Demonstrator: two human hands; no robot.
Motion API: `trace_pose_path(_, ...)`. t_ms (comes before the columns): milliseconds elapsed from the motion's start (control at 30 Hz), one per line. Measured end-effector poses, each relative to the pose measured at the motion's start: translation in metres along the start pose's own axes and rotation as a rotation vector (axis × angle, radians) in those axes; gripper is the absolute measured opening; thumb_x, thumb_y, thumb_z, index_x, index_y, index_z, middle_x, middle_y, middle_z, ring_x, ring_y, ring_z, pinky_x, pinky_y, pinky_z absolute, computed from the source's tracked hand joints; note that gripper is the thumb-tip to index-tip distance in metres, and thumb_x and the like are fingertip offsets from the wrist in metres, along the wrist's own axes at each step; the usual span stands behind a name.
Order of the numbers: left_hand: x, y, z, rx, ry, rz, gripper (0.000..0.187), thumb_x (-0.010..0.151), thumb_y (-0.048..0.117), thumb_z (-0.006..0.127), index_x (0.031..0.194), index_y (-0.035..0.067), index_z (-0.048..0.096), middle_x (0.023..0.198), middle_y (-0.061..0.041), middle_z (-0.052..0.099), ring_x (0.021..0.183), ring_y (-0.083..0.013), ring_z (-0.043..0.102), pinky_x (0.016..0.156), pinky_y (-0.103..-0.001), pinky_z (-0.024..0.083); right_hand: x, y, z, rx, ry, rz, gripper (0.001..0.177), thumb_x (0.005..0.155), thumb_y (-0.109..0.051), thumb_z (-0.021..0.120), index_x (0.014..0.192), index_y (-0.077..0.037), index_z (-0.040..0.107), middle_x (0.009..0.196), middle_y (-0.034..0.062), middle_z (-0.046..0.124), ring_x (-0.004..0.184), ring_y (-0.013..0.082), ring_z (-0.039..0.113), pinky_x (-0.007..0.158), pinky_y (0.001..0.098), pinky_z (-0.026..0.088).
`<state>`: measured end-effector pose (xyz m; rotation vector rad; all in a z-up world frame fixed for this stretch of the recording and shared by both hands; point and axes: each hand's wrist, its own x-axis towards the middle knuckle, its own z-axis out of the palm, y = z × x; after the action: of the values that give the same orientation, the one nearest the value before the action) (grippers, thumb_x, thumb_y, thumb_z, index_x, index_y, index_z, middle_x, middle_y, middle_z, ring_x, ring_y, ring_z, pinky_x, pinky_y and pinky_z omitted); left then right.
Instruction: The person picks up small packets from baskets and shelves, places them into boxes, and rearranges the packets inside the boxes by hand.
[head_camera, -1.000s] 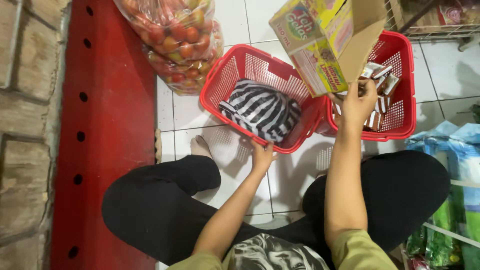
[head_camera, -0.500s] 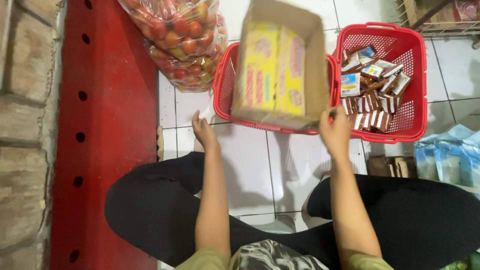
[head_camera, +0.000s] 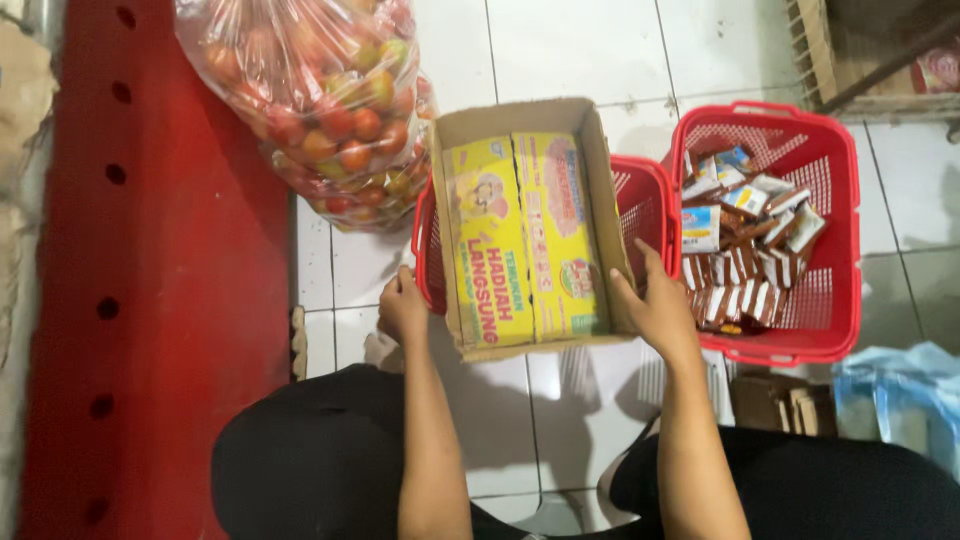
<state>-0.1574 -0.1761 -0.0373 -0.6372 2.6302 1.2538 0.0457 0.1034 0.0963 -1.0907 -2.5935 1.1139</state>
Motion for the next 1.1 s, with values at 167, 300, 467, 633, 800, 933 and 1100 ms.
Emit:
trace_pose_path(167, 0.035, 0.005, 0.019, 0.195, 0.035, 0.086, 0.055, 0.093, 0.06, 0.049, 0.105, 0.016, 0.08, 0.105, -0.012, 0.077, 0.105, -0.0312, 0.07, 0.107, -0.053, 0.036, 0.036, 0.012, -0.013, 0.011, -0.151, -0.284, 0.059, 0.093, -0.036, 0.072, 0.138, -0.001, 0.055, 0.101, 0.0246, 0.073, 0.091, 0.0333, 0.074, 0.08, 0.0416, 0.056)
trace_pose_path(300, 0.065, 0.011, 0.042, 0.505, 0.034, 0.261, 0.059, 0.098, 0.06, 0.046, 0.103, 0.01, 0.078, 0.108, -0.017, 0.075, 0.103, -0.0375, 0.07, 0.091, -0.057, 0.045, 0.055, 0.001, -0.01, -0.161, -0.221, -0.175, 0.054, 0.096, -0.033, 0.065, 0.14, -0.004, 0.053, 0.099, 0.0276, 0.072, 0.09, 0.0401, 0.072, 0.081, 0.0464, 0.055)
trace_pose_path(467, 0.067, 0.028, 0.048, 0.577, 0.083, 0.318, 0.061, 0.096, 0.061, 0.051, 0.099, 0.006, 0.077, 0.098, -0.021, 0.075, 0.094, -0.0389, 0.072, 0.084, -0.056, 0.051, 0.053, -0.017, 0.002, -0.154, -0.093, -0.252, 0.057, 0.098, -0.022, 0.056, 0.15, -0.006, 0.04, 0.108, 0.0334, 0.067, 0.103, 0.0499, 0.064, 0.087, 0.056, 0.049)
trace_pose_path(633, 0.047, 0.036, 0.027, 0.387, 0.121, 0.336, 0.049, 0.095, 0.052, 0.058, 0.091, 0.008, 0.079, 0.089, -0.021, 0.075, 0.086, -0.0416, 0.073, 0.081, -0.054, 0.054, 0.058, -0.004, 0.011, -0.107, -0.071, -0.234, 0.054, 0.099, -0.022, 0.056, 0.148, -0.005, 0.041, 0.114, 0.0331, 0.066, 0.11, 0.0485, 0.063, 0.091, 0.0548, 0.05)
trace_pose_path(800, 0.027, 0.029, -0.002, 0.114, -0.016, 0.458, 0.038, 0.096, 0.038, 0.061, 0.093, 0.003, 0.076, 0.092, -0.021, 0.074, 0.087, -0.042, 0.071, 0.08, -0.05, 0.054, 0.067, 0.007, 0.015, 0.003, -0.086, -0.225, 0.049, 0.098, -0.025, 0.057, 0.142, -0.004, 0.05, 0.117, 0.0303, 0.067, 0.112, 0.0446, 0.065, 0.094, 0.0493, 0.051)
trace_pose_path(933, 0.038, -0.009, 0.003, -0.081, -0.071, 0.596, 0.033, 0.1, 0.029, 0.059, 0.097, -0.001, 0.073, 0.094, -0.024, 0.072, 0.086, -0.0429, 0.069, 0.077, -0.046, 0.054, 0.066, 0.015, 0.019, 0.119, -0.089, -0.219, 0.045, 0.098, -0.028, 0.06, 0.135, -0.003, 0.057, 0.123, 0.0259, 0.068, 0.114, 0.0395, 0.067, 0.095, 0.0462, 0.05)
trace_pose_path(1100, 0.071, -0.015, 0.022, -0.157, -0.127, 0.601, 0.039, 0.103, 0.033, 0.054, 0.103, 0.0, 0.074, 0.094, -0.026, 0.071, 0.084, -0.0376, 0.07, 0.079, -0.044, 0.053, 0.064, -0.007, 0.018, 0.03, -0.032, -0.211, 0.046, 0.097, -0.026, 0.058, 0.136, -0.004, 0.059, 0.113, 0.0293, 0.069, 0.109, 0.0427, 0.067, 0.091, 0.0494, 0.051)
